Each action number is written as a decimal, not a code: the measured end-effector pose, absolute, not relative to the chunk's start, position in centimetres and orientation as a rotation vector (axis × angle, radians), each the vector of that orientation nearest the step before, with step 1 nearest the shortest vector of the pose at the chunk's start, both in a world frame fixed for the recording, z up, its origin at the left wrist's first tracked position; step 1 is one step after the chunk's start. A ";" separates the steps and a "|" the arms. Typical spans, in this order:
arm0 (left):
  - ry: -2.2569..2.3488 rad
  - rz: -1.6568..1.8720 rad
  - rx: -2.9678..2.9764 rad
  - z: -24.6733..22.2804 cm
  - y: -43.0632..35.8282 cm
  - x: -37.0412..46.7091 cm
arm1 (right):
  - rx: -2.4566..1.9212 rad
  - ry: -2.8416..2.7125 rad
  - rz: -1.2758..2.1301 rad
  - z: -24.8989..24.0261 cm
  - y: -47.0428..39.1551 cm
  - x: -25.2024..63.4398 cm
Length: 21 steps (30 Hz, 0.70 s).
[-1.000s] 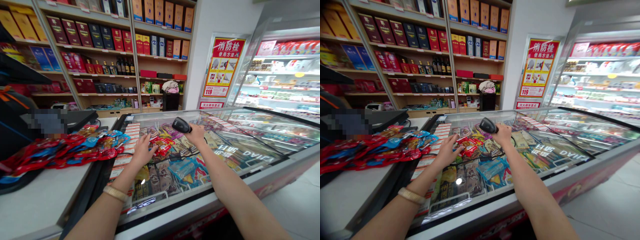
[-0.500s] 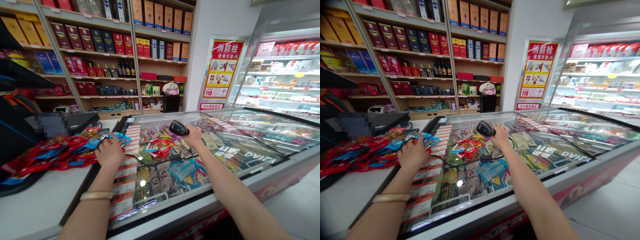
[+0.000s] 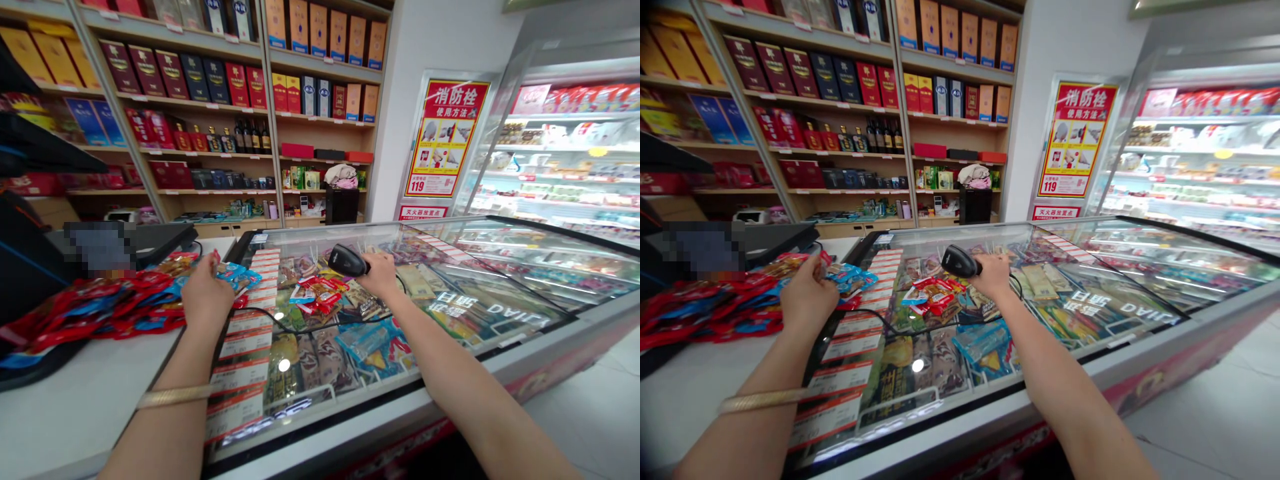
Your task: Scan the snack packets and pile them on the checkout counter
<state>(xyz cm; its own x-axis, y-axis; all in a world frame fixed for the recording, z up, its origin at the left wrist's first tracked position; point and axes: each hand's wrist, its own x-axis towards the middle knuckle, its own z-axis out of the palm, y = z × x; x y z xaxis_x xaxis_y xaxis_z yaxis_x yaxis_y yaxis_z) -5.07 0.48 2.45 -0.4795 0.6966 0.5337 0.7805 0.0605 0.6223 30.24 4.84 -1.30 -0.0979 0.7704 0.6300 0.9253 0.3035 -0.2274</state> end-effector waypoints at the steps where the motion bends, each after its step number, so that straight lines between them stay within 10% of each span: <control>1: -2.150 -1.614 -1.495 2.5 0.7 -4.8 | -1.490 -1.907 -0.297 -1.3 4.7 30.1; 7: -2.001 -3.017 -1.228 2.0 1.8 -2.1 | -1.360 -1.891 -0.312 -1.1 4.0 29.0; 11: -2.016 -3.333 -1.109 1.8 1.4 -0.6 | -1.259 -1.944 -0.292 -1.0 3.6 28.4; 21: -2.090 -2.154 -2.021 0.7 0.5 0.3 | -1.089 -2.154 -0.296 0.0 2.5 27.6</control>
